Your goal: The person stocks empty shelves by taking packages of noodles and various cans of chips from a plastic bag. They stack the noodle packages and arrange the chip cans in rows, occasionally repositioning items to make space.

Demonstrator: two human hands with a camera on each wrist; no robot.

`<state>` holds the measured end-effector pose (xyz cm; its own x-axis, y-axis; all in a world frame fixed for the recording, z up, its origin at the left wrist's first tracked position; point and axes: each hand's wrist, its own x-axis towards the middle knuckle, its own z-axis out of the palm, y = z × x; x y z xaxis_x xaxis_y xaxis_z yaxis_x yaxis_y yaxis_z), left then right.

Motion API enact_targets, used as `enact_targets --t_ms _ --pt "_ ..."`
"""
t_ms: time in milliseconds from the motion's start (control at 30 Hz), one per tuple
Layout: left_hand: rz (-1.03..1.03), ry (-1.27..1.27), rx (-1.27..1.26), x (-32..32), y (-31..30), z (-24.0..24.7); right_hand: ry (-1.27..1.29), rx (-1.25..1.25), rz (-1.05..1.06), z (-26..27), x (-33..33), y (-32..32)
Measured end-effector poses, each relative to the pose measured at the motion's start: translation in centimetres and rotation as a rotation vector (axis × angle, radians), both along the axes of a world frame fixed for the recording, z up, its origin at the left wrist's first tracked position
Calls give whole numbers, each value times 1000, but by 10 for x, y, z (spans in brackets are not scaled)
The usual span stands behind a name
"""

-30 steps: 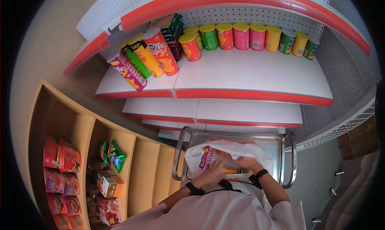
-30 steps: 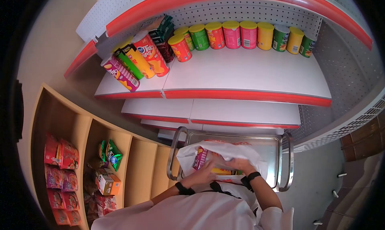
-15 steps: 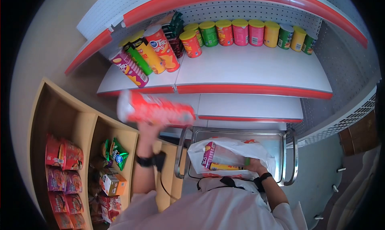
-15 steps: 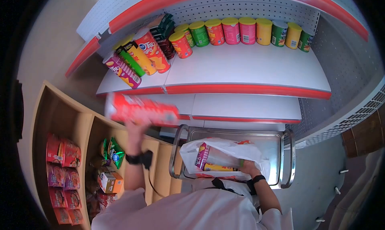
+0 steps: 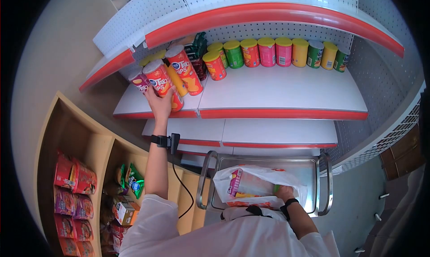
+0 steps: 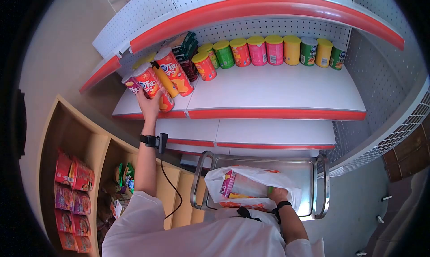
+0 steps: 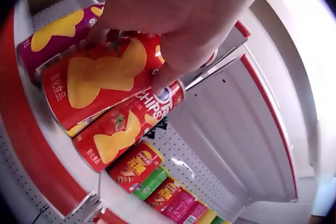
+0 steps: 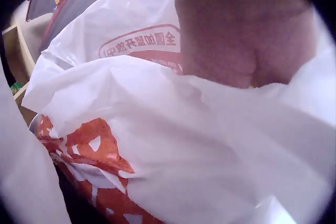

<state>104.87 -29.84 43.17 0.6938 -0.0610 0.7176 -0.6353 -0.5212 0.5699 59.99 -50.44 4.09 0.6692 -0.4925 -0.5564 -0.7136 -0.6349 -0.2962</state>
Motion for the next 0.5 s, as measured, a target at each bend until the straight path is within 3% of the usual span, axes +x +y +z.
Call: enact_targets --t_ms 200,300,500 --pt "109 -58 -15 -1 -8 -11 -63 -7 2 -9 0 -1" --pt "113 -22 52 -2 -6 -23 -62 -3 -56 -8 4 1" --pt "74 2 -44 0 -12 -29 -19 29 -10 -16 0 3"
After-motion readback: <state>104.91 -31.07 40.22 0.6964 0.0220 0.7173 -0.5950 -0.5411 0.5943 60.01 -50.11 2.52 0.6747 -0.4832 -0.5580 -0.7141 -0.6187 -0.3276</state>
